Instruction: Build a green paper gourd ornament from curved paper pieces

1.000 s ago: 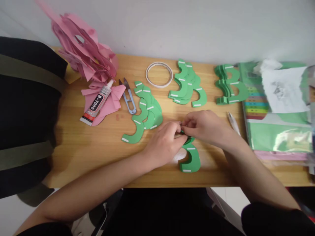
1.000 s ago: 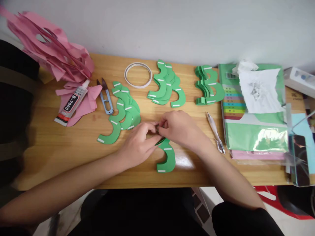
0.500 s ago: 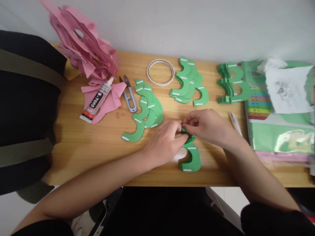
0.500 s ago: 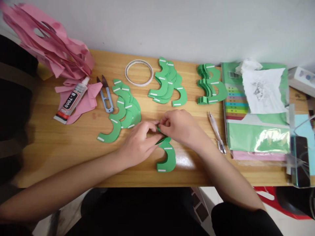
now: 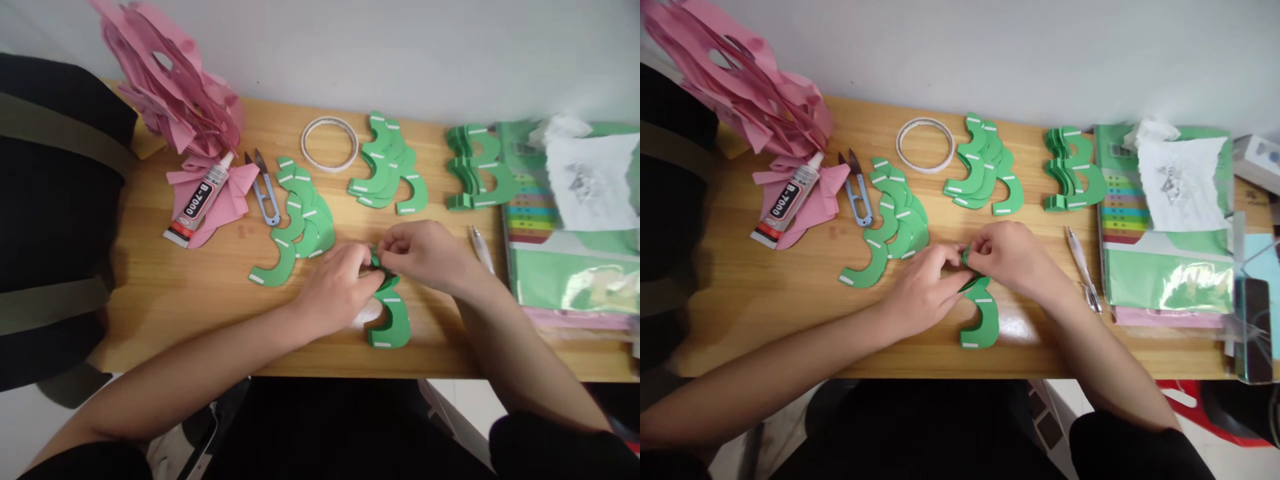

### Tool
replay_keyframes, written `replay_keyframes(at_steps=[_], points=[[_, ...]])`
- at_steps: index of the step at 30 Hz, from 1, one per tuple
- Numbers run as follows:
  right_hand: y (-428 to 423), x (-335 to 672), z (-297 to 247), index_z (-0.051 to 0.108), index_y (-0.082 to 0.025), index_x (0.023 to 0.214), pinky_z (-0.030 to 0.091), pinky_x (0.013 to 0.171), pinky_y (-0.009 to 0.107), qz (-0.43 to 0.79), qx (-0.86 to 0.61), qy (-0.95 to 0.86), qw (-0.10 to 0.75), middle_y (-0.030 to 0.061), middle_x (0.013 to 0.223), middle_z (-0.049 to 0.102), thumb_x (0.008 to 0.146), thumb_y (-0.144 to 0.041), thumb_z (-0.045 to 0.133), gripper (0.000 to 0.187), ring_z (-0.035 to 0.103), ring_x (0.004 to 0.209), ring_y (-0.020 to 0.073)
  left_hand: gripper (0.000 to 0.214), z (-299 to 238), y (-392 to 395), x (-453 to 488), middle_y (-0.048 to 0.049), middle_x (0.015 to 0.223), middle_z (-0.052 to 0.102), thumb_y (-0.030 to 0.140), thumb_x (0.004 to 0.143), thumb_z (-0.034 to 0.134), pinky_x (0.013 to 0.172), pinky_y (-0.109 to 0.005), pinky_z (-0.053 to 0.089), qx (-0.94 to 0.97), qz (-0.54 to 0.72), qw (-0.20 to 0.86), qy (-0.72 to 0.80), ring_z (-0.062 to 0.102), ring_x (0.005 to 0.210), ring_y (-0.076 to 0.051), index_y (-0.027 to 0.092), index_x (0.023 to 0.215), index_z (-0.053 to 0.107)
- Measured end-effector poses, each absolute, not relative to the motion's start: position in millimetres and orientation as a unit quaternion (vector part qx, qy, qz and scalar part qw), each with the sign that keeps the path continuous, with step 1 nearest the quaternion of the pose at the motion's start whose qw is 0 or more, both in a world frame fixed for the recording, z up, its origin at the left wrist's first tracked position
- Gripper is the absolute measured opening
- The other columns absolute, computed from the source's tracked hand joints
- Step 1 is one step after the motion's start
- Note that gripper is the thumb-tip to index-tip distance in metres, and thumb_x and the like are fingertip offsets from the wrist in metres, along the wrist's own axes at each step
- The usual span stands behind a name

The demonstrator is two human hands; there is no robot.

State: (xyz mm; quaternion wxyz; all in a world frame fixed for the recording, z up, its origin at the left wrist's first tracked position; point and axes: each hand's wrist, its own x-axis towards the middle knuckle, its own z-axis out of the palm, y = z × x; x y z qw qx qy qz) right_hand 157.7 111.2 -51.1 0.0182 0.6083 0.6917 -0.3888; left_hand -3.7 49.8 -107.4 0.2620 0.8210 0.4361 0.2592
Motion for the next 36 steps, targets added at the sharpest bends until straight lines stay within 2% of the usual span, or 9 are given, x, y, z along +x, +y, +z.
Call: replay_keyframes(at_steps=[4, 8, 11, 15, 18, 22, 36], points=[[108.8, 171.4, -58.9, 0.061, -0.02, 0.06, 0.031, 0.045, 0.024, -0.476, 0.599, 0.643, -0.037, -0.0026, 0.048, 0.055, 0.064, -0.022, 0.059, 0.005, 0.047, 0.047, 0.0115, 0.019, -111.9, 47.1, -5.3, -0.0091, 0.097, 0.059, 0.023, 0.097, 0.045, 0.093, -0.043, 0.053, 0.844, 0.292, 0.196, 0.405, 0.059, 0.111, -0.025, 0.015, 0.093, 0.062], [103.7, 178.1, -65.9, 0.062, -0.02, 0.064, 0.033, 0.045, 0.023, -0.534, 0.587, 0.603, -0.081, -0.0018, 0.053, 0.057, 0.064, -0.027, 0.061, 0.007, 0.048, 0.049, 0.0109, 0.017, -111.2, 45.1, -6.0, -0.0115, 0.1, 0.061, 0.022, 0.096, 0.049, 0.094, -0.044, 0.052, 0.852, 0.303, 0.159, 0.397, 0.059, 0.115, -0.027, 0.013, 0.09, 0.062], [100.6, 178.3, -68.8, 0.061, -0.02, 0.063, 0.034, 0.045, 0.022, -0.537, 0.594, 0.59, -0.105, -0.0008, 0.054, 0.057, 0.063, -0.03, 0.062, 0.011, 0.048, 0.049, 0.0106, 0.013, -107.3, 43.4, -5.7, -0.0129, 0.102, 0.063, 0.022, 0.094, 0.053, 0.091, -0.046, 0.053, 0.855, 0.309, 0.097, 0.405, 0.06, 0.112, -0.028, 0.013, 0.092, 0.062], [98.0, 178.0, -71.4, 0.061, -0.019, 0.064, 0.035, 0.046, 0.023, -0.53, 0.593, 0.595, -0.116, 0.0, 0.056, 0.058, 0.064, -0.033, 0.061, 0.014, 0.048, 0.049, 0.0104, 0.01, -101.6, 40.7, -4.9, -0.0159, 0.108, 0.068, 0.018, 0.088, 0.062, 0.089, -0.043, 0.054, 0.861, 0.307, 0.014, 0.404, 0.065, 0.107, -0.03, 0.011, 0.095, 0.064], [96.4, 179.2, -73.7, 0.061, -0.018, 0.067, 0.037, 0.047, 0.024, -0.511, 0.594, 0.61, -0.121, 0.0008, 0.057, 0.059, 0.067, -0.034, 0.06, 0.016, 0.048, 0.05, 0.0106, 0.012, -99.3, 39.2, -4.6, -0.0169, 0.111, 0.07, 0.018, 0.088, 0.063, 0.089, -0.041, 0.054, 0.87, 0.292, -0.02, 0.396, 0.067, 0.107, -0.029, 0.01, 0.096, 0.065], [95.1, 180.2, -75.1, 0.06, -0.019, 0.067, 0.038, 0.048, 0.023, -0.508, 0.592, 0.613, -0.125, 0.0005, 0.056, 0.059, 0.069, -0.034, 0.06, 0.015, 0.049, 0.049, 0.0105, 0.014, -98.3, 38.2, -5.1, -0.0151, 0.114, 0.071, 0.02, 0.092, 0.058, 0.091, -0.039, 0.054, 0.879, 0.266, -0.039, 0.393, 0.068, 0.109, -0.025, 0.013, 0.1, 0.066], [95.8, 179.7, -74.4, 0.06, -0.019, 0.066, 0.037, 0.047, 0.023, -0.504, 0.59, 0.617, -0.133, -0.0014, 0.054, 0.059, 0.068, -0.03, 0.061, 0.011, 0.049, 0.049, 0.0101, 0.016, -97.2, 40.3, 0.2, -0.0075, 0.111, 0.073, 0.014, 0.092, 0.055, 0.094, -0.038, 0.051, 0.885, 0.244, -0.052, 0.394, 0.068, 0.109, -0.022, 0.013, 0.103, 0.066]])
